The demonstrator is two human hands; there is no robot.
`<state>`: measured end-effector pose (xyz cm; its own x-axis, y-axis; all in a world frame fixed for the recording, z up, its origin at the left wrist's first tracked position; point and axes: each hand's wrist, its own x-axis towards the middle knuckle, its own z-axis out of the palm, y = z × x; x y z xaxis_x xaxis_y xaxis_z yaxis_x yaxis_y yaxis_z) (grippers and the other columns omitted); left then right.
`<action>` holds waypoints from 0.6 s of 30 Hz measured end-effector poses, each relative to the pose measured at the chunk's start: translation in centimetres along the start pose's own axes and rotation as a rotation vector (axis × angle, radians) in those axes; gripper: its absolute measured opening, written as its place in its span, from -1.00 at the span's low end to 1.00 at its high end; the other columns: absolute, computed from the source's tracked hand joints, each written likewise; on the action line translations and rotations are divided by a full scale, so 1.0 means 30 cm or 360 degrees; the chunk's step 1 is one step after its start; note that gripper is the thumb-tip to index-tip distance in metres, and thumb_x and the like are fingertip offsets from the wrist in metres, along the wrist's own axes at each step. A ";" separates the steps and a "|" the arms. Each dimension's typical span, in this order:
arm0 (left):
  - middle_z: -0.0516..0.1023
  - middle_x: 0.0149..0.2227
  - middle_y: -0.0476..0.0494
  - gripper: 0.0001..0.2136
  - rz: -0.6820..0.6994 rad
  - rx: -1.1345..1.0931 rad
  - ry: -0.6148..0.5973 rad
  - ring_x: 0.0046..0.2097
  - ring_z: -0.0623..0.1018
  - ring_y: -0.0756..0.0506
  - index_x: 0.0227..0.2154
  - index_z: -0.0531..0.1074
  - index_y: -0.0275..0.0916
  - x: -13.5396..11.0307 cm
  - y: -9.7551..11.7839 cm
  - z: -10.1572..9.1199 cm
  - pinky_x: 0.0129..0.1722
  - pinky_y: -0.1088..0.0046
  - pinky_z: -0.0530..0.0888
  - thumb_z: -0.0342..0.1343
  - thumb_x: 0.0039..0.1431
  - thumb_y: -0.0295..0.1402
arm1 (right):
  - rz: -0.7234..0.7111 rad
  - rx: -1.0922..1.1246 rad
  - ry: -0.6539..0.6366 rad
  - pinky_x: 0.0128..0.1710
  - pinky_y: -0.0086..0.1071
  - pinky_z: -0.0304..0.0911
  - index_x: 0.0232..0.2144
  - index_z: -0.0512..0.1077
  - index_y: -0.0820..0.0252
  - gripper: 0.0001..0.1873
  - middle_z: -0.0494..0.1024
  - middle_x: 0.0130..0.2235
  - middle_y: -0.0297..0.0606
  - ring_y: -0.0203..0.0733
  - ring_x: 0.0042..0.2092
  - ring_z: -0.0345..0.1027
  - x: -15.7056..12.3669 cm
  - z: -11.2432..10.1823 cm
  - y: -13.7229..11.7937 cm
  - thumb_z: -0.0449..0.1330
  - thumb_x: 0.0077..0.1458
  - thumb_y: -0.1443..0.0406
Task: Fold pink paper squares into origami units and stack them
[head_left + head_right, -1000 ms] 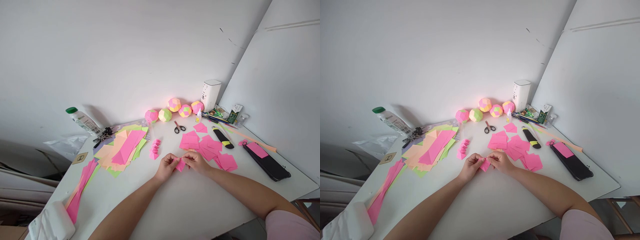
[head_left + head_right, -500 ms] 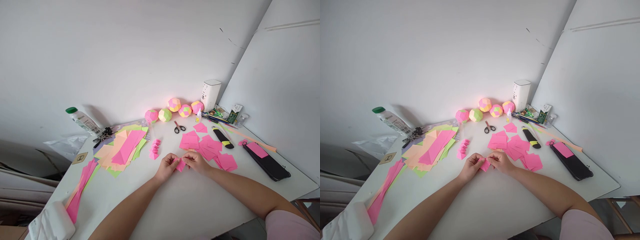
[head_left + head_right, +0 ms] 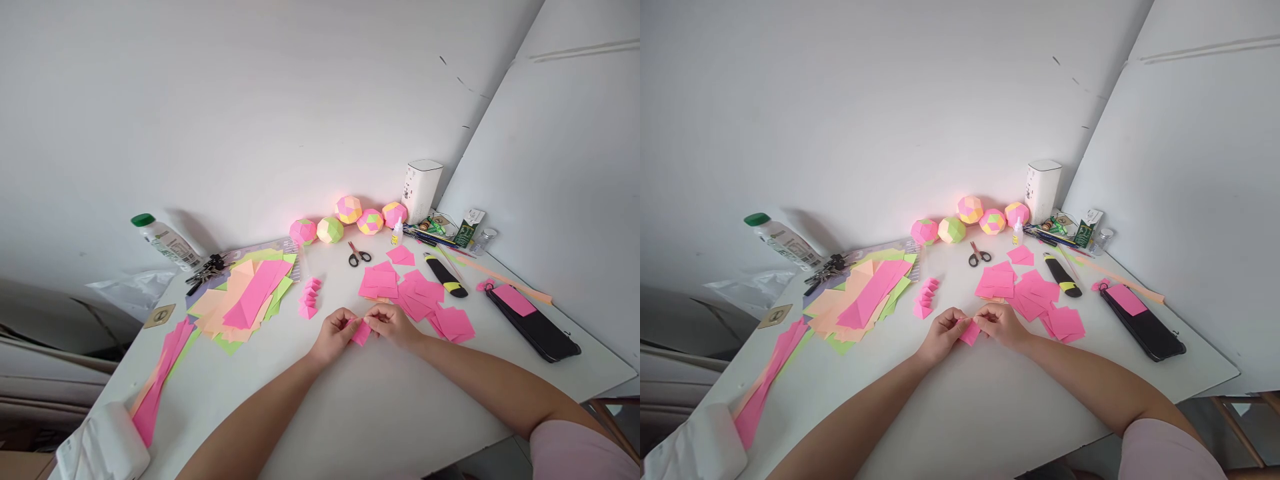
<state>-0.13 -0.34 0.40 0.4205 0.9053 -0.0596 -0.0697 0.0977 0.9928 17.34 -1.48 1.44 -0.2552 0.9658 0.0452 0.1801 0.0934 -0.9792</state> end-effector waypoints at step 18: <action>0.27 -0.63 0.10 -0.69 -0.0063 -0.0158 0.0107 -0.61 0.22 0.11 -0.52 0.25 -0.25 0.002 0.004 0.000 -0.61 0.58 0.16 0.15 -0.02 -0.11 | 0.0082 0.0303 0.0147 -0.58 -0.47 0.12 -0.53 0.22 0.18 -0.90 0.42 -0.54 -0.40 -0.37 -0.59 0.23 0.002 -0.005 -0.002 0.07 -0.01 0.33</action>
<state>-0.10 -0.26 0.52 0.3631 0.9254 -0.1085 -0.1447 0.1711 0.9746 17.44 -1.38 1.53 -0.1605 0.9870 0.0036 0.0057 0.0046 -1.0000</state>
